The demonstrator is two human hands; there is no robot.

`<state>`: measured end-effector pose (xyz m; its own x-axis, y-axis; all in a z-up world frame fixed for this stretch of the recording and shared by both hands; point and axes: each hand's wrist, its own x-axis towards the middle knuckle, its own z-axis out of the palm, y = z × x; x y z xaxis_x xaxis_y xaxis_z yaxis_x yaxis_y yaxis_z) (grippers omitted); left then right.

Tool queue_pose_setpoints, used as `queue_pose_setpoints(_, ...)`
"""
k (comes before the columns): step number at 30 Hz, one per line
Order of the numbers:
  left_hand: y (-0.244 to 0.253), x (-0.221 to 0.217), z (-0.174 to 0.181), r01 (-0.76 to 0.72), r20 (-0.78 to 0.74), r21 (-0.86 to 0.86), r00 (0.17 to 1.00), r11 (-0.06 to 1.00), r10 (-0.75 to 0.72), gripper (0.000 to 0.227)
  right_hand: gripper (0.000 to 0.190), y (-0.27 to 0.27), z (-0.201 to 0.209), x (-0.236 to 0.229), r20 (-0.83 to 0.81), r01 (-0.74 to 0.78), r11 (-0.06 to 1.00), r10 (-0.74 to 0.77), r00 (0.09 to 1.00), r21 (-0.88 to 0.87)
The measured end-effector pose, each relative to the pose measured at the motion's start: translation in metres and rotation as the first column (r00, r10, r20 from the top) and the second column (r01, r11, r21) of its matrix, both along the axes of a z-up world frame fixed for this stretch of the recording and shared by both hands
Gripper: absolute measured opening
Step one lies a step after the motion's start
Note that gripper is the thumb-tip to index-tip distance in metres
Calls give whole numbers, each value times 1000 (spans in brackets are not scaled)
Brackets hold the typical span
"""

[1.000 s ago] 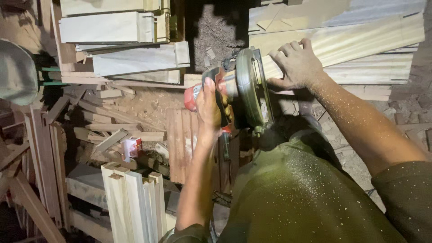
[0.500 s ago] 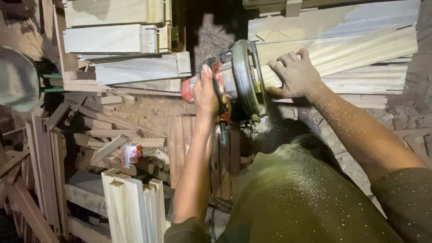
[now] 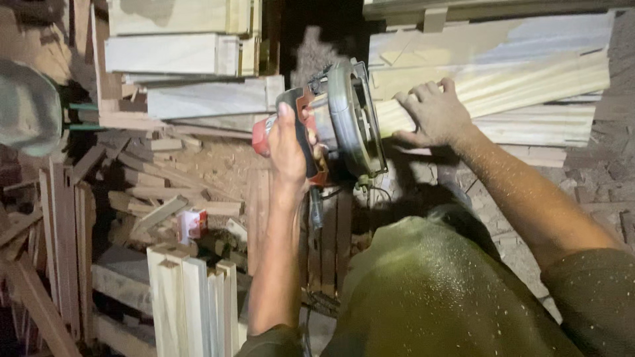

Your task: The person uses a circular saw to cut multiple wooden planks into shorter pieces. They hold each plank with one hand and guide the saw with the other, then stack the cut pieces on a nearby pile.

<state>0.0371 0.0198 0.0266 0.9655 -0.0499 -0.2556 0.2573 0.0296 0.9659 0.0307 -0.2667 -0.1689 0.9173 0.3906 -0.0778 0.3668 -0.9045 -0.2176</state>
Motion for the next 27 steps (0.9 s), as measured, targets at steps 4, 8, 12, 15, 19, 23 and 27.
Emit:
queue_pose_setpoints(4,20,-38,13,-44,-8,45,999,998,45,55,91,-2,0,-3,23,27,1000,-27,999,10)
queue_pose_setpoints(8,37,-75,19,-98,-3,96,995,991,98,56,85,13,-7,1,-8,33,990,-32,999,138)
queue_pose_setpoints(12,50,-101,17,-186,-65,-23,981,982,184,55,62,41,-15,0,94,-116,962,96,991,247)
queue_pose_setpoints(15,61,-113,15,-197,-30,-61,980,978,196,54,61,41,-8,-6,129,-192,936,160,979,296)
queue_pose_setpoints(19,76,-129,8,-203,-12,-17,979,979,203,58,111,12,8,-10,-28,37,986,-32,999,165)
queue_pose_setpoints(23,81,-134,1,-200,-44,-86,979,976,197,63,111,20,1,9,-92,-19,1000,17,996,-14)
queue_pose_setpoints(27,84,-143,-1,-176,45,-107,982,979,181,58,100,47,-18,14,-50,-155,987,153,987,-35)
